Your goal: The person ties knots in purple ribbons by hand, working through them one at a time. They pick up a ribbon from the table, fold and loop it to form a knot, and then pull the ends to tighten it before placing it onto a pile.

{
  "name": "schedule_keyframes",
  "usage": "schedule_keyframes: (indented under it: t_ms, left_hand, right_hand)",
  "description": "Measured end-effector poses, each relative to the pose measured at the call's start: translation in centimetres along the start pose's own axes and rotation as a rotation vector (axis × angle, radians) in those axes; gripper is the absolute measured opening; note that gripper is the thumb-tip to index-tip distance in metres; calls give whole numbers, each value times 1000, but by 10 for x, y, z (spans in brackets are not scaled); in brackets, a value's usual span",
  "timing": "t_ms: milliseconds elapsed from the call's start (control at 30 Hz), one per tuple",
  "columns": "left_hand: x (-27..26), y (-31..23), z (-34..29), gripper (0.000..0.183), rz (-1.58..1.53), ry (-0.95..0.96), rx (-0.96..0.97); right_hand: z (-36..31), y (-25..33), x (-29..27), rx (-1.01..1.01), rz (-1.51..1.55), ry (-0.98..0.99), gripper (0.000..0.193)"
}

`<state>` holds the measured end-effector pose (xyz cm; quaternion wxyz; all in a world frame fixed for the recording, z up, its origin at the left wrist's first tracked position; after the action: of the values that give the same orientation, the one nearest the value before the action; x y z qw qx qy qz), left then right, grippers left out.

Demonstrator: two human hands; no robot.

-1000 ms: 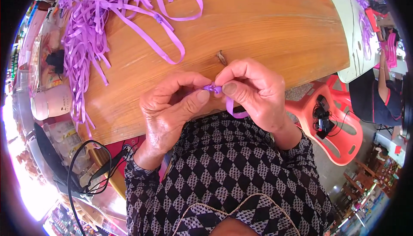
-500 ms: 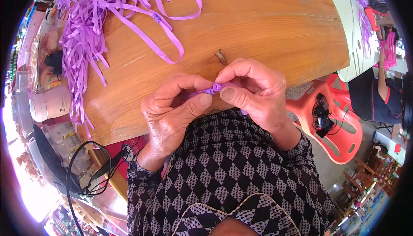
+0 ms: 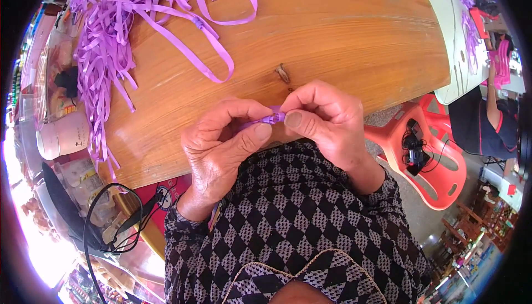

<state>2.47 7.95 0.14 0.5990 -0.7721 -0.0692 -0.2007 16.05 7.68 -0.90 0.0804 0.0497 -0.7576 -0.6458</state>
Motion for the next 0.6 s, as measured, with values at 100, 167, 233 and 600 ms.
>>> schedule_keyframes:
  t_ms: [100,167,233,600]
  left_hand:
    - [0,1,-1,17,36,16,20]
    - [-2,3,-1,17,50,14,7]
    - [-2,2,-1,17,62,14,23]
    - [-2,-5,-3,16,264,42,162]
  right_hand:
    - [-2,-3,-3,8,111,-44,10]
    - [-5,-1,-7,17,112,-89,12]
    - [-5,0,-5,17,94,-79,12]
    - [-8,13,0,-147,-66,-59,8]
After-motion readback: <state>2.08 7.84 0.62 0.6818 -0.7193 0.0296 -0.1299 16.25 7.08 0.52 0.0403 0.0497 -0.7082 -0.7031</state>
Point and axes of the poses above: each hand's wrist, its own z-axis towards the middle knuckle, its own x-axis out of the palm, y = z × x, the point moved 9 cm from there along z, towards the middle knuckle, and after that the axes turned 8 degrees about -z, right-handed, at the moved point
